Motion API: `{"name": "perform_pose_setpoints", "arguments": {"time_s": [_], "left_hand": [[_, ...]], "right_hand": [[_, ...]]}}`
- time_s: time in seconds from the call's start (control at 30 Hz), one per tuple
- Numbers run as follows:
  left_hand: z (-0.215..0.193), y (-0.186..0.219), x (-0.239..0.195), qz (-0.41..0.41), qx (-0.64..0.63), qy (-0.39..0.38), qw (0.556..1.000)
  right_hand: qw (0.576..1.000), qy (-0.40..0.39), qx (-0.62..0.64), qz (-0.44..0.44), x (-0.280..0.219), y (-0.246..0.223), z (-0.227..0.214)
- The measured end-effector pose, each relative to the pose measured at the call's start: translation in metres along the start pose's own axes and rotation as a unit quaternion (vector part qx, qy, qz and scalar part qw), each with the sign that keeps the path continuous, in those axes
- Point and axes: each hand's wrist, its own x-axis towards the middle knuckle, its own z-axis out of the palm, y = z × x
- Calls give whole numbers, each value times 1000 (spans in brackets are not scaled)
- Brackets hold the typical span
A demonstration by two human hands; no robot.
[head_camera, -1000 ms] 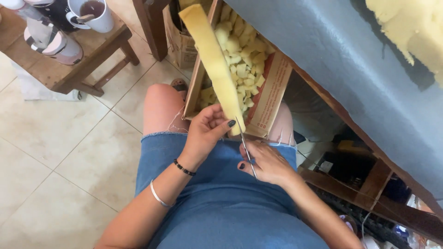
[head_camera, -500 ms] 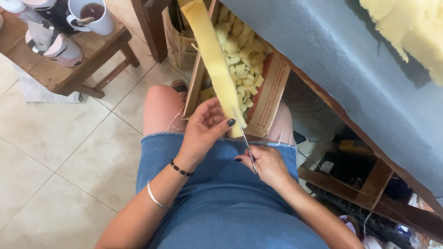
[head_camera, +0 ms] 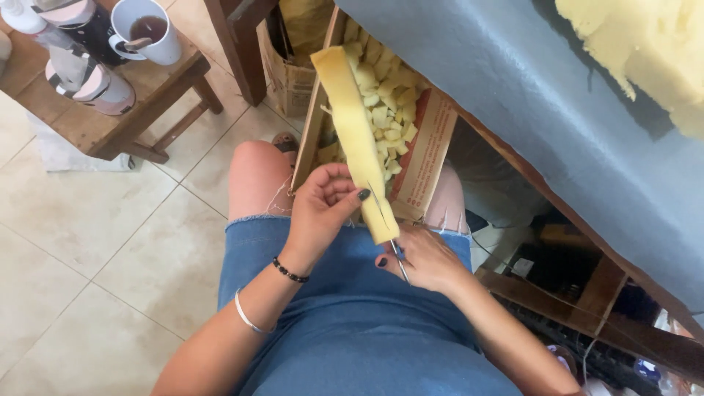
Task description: The person is using scissors to cut a large piece of yellow foam into small cubes and placing them into a cardboard box.
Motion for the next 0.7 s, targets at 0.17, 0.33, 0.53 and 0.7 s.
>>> {"name": "perform_pose_setpoints", "arguments": {"time_s": [0.17, 0.33, 0.53, 0.7], "left_hand": [[-1, 0, -1, 0, 1, 1, 1000], [3, 3, -4, -1, -16, 9, 1000], [8, 7, -9, -4, -36, 6, 999], [6, 25, -6, 19, -25, 0, 999]], "right_hand": [[1000, 25, -18, -2, 3, 2, 2], [997, 75, -3, 7, 2, -8, 9], [993, 117, 23, 10, -4, -2, 20], [987, 152, 51, 10, -7, -2, 22]]}}
